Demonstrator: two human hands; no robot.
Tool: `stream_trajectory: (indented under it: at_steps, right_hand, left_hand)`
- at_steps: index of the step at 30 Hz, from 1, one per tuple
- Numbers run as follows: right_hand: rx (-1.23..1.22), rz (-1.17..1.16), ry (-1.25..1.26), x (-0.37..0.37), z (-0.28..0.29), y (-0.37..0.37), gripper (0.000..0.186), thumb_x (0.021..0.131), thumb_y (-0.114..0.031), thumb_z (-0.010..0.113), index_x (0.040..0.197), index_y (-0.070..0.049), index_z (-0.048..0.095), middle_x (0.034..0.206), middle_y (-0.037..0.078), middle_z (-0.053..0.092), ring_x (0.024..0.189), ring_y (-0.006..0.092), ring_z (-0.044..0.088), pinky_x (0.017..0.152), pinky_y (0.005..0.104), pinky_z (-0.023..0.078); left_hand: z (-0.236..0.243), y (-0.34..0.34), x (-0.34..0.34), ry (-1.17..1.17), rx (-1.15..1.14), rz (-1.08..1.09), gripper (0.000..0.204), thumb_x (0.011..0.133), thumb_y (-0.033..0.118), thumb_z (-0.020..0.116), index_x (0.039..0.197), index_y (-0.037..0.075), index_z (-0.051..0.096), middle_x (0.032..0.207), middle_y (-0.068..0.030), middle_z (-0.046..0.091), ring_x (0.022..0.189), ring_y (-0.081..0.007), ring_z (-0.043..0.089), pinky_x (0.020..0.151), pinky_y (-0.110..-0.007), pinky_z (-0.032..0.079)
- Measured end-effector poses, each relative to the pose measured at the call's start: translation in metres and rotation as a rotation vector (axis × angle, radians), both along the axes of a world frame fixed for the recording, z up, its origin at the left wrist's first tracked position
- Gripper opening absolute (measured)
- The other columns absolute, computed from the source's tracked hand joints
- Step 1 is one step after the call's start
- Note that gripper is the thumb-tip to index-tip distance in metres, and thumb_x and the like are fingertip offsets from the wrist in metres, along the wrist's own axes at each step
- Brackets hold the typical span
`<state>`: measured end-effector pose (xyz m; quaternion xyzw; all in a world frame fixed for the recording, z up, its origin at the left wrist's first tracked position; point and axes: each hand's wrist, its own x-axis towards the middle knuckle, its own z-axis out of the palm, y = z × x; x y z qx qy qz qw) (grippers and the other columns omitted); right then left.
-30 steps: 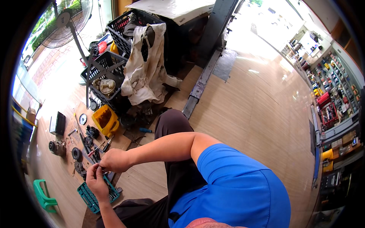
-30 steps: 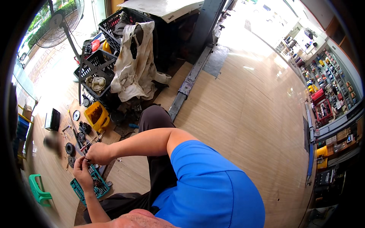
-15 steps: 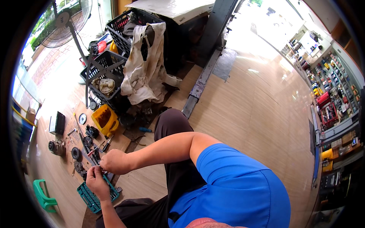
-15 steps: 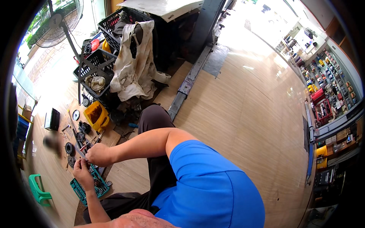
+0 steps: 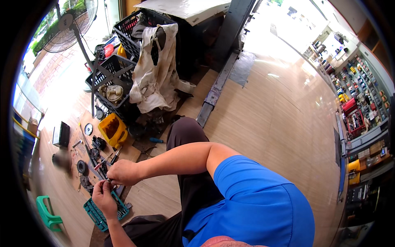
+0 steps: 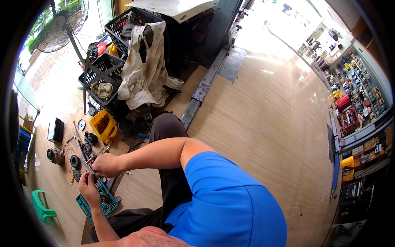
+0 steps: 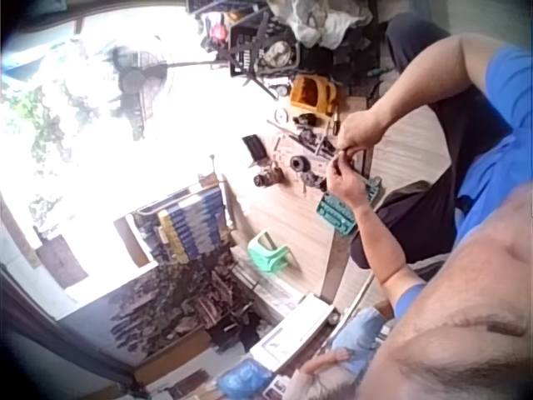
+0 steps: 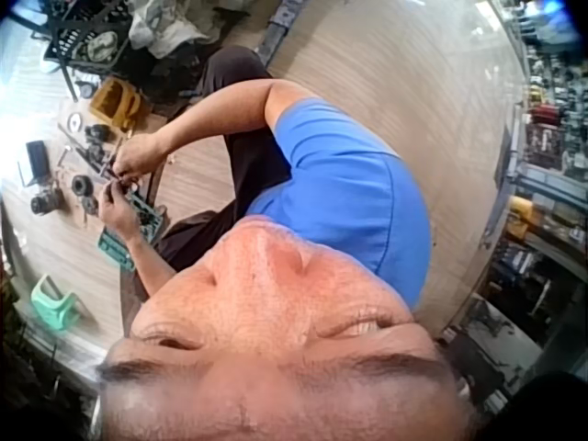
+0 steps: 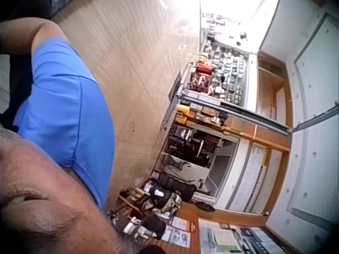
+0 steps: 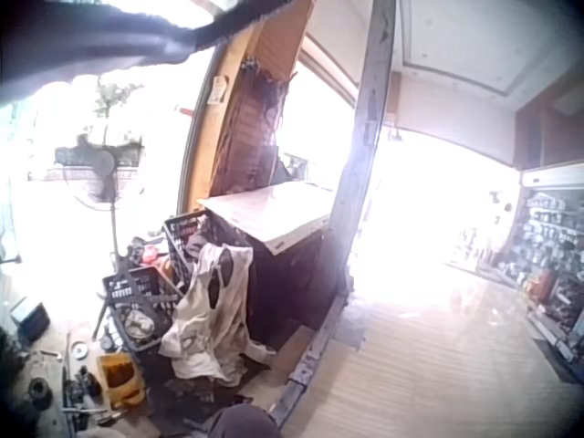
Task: The person disassembles an automotive alternator by hand while seated, using a screwdriver to remove internal components and pliers to detach wires from the stator and housing.
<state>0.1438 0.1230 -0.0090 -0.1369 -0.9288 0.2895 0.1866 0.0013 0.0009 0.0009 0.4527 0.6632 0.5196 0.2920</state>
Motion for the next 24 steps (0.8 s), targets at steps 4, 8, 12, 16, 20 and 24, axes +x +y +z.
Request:
stream_trajectory:
  at_steps: [4,8,12,16,20,24]
  right_hand:
    - [0.101,-0.021,0.016,-0.002,0.002,-0.007,0.021,0.085,-0.024,0.063,0.078,-0.004,0.062,0.079,0.015,0.065,0.078,0.0336,0.067,0.067,0.0445,0.053]
    - [0.201,-0.041,0.021,-0.004,-0.005,-0.017,0.018,0.087,-0.021,0.059,0.078,-0.005,0.062,0.078,0.013,0.065,0.078,0.0305,0.067,0.064,0.0418,0.054]
    - [0.159,-0.043,0.088,-0.003,-0.009,-0.021,0.016,0.088,-0.019,0.059,0.081,-0.005,0.062,0.081,0.014,0.065,0.079,0.0312,0.067,0.065,0.0411,0.054]
    - [0.070,-0.034,0.075,-0.004,-0.008,-0.018,0.018,0.087,-0.022,0.061,0.083,-0.004,0.062,0.083,0.015,0.065,0.080,0.0333,0.066,0.067,0.0427,0.053]
    - [0.010,-0.061,0.065,-0.002,0.001,-0.011,0.022,0.086,-0.024,0.064,0.083,-0.003,0.062,0.083,0.016,0.065,0.081,0.0347,0.065,0.069,0.0443,0.053]
    - [0.033,-0.050,0.067,-0.003,-0.006,-0.006,0.021,0.086,-0.024,0.064,0.081,-0.003,0.062,0.082,0.016,0.065,0.082,0.0344,0.065,0.070,0.0437,0.053]
  left_hand:
    - [-0.005,0.001,-0.003,-0.061,0.014,0.074,0.016,0.099,0.011,0.058,0.094,-0.004,0.062,0.080,-0.0011,0.063,0.069,-0.0073,0.057,0.064,-0.023,0.048]
    - [-0.011,0.001,-0.009,-0.078,-0.014,0.102,0.018,0.098,0.013,0.059,0.091,-0.003,0.063,0.079,-0.0008,0.063,0.070,-0.0075,0.058,0.064,-0.022,0.048]
    - [-0.009,0.000,-0.001,-0.093,-0.011,0.161,0.019,0.098,0.013,0.060,0.090,-0.003,0.064,0.078,-0.0008,0.063,0.070,-0.0074,0.058,0.064,-0.022,0.048]
    - [-0.007,0.000,-0.003,-0.038,-0.029,0.124,0.019,0.098,0.014,0.060,0.091,-0.003,0.064,0.080,-0.0016,0.064,0.071,-0.0080,0.059,0.067,-0.023,0.050]
    - [0.000,0.004,0.002,-0.145,0.023,0.116,0.020,0.099,0.014,0.059,0.096,-0.004,0.065,0.082,-0.0025,0.066,0.073,-0.0083,0.060,0.069,-0.023,0.050]
    - [0.000,0.002,-0.002,-0.077,0.003,0.067,0.022,0.099,0.015,0.057,0.098,-0.005,0.066,0.084,-0.0032,0.067,0.074,-0.0082,0.060,0.068,-0.023,0.050]
